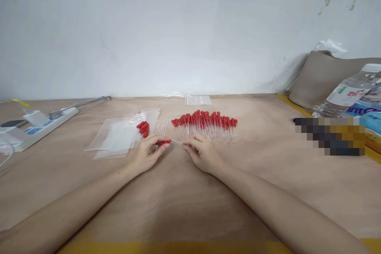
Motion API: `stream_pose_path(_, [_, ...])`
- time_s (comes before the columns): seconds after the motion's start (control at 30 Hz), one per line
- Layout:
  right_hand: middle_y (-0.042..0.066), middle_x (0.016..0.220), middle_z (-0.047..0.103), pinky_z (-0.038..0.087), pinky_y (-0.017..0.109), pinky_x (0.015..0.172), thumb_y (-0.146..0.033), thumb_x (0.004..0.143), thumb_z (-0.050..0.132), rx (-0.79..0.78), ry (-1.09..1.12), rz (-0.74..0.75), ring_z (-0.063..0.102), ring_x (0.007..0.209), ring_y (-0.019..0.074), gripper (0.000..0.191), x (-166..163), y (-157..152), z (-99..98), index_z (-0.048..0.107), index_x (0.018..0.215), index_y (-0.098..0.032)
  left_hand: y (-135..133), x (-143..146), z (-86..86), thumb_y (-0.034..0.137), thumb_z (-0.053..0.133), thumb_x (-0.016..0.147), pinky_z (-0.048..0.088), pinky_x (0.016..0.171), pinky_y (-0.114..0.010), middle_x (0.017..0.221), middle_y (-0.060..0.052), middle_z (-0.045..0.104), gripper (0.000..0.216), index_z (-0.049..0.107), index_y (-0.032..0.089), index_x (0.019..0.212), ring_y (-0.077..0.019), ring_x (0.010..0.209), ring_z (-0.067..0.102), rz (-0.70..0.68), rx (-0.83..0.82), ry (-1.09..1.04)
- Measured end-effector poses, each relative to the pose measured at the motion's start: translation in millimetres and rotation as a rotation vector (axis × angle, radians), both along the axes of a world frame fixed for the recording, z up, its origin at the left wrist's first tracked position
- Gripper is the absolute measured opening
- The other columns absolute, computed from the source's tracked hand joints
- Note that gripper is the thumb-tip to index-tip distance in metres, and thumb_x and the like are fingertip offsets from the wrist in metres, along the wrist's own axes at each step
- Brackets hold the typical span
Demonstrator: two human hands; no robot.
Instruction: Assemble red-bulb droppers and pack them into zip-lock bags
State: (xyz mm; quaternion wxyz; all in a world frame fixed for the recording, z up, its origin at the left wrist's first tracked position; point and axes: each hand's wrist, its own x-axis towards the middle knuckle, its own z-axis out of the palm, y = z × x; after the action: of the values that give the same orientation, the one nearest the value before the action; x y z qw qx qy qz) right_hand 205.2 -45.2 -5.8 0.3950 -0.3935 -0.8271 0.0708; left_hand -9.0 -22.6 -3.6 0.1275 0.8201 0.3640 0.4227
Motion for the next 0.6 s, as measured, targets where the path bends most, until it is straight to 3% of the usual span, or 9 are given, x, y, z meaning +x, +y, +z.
stream_pose_path(0.3, [0.003,0.083,0.060,0.033,0.032,0.074,-0.022,0.084,0.050,0.031,-0.012,0.116,0.054,0.075,0.0133,0.015,2.7,11.0,-12.3,0.062,0.093,-0.021,-0.9,-4.2,-0.6,0.023,0.055,0.081,0.047,0.067,-0.024,0.080,-0.003,0.064,0.011,0.063,0.018,0.086,-0.0124,0.073,0.058,-0.153,-0.018,-0.022])
stream_pose_path(0.47, [0.002,0.079,0.061,0.029,0.030,0.069,-0.020,0.084,0.049,0.067,-0.130,0.100,0.050,0.068,0.0117,0.015,2.9,10.6,-0.9,0.064,0.088,-0.020,-4.2,-4.5,2.2,0.022,0.053,0.082,0.046,0.066,-0.023,0.080,-0.003,0.063,0.011,0.063,0.018,0.085,-0.0117,0.073,0.058,-0.210,-0.053,0.008])
stream_pose_path(0.6, [0.003,0.080,0.063,0.024,0.029,0.065,-0.019,0.083,0.049,0.181,-0.244,0.037,0.046,0.062,0.0104,0.016,2.7,6.9,8.7,0.065,0.086,-0.019,-6.6,-3.7,3.7,0.024,0.052,0.083,0.045,0.064,-0.023,0.078,-0.002,0.062,0.012,0.061,0.017,0.084,-0.0111,0.071,0.056,-0.180,-0.072,0.048])
